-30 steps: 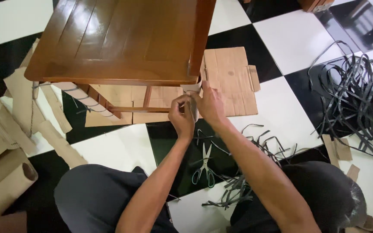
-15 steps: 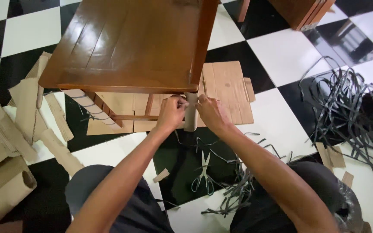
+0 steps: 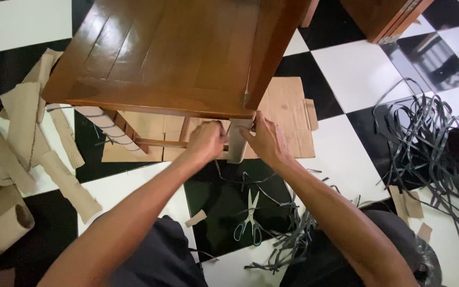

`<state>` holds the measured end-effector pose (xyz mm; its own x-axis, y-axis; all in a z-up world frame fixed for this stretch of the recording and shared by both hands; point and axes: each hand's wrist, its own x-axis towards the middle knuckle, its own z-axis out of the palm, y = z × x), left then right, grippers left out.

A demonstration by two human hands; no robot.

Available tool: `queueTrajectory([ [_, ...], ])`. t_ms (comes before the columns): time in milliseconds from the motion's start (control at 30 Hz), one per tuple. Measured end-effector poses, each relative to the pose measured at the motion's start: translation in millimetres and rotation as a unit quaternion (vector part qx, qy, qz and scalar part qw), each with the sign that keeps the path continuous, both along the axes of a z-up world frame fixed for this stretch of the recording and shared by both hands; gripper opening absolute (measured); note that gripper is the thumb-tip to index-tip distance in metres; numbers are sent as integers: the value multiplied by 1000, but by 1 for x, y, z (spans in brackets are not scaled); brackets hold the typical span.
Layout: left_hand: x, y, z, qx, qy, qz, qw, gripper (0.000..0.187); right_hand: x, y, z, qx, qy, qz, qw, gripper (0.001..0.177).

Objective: Wrapping a wooden chair leg with protective cardboard and securing it with plastic straps

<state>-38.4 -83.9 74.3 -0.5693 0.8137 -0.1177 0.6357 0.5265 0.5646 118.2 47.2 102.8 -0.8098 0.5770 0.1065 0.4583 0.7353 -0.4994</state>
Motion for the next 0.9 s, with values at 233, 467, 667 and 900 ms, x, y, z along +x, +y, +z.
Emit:
queueTrajectory([
  [233, 18, -42, 70, -35, 21, -39, 998, 18, -3, 9, -12, -8, -6, 5, 1000, 45],
  [467, 52, -4, 44, 109, 11, -146, 983, 11, -3, 8, -17, 41, -31, -17, 999, 38],
  [667, 50, 1, 18, 114, 82, -190, 972, 16, 4, 23, -46, 13, -1, 27, 1000, 27],
  [900, 55, 0, 9, 144, 78, -173, 971, 18, 24, 24, -33, 25, 22, 104, 994, 13],
])
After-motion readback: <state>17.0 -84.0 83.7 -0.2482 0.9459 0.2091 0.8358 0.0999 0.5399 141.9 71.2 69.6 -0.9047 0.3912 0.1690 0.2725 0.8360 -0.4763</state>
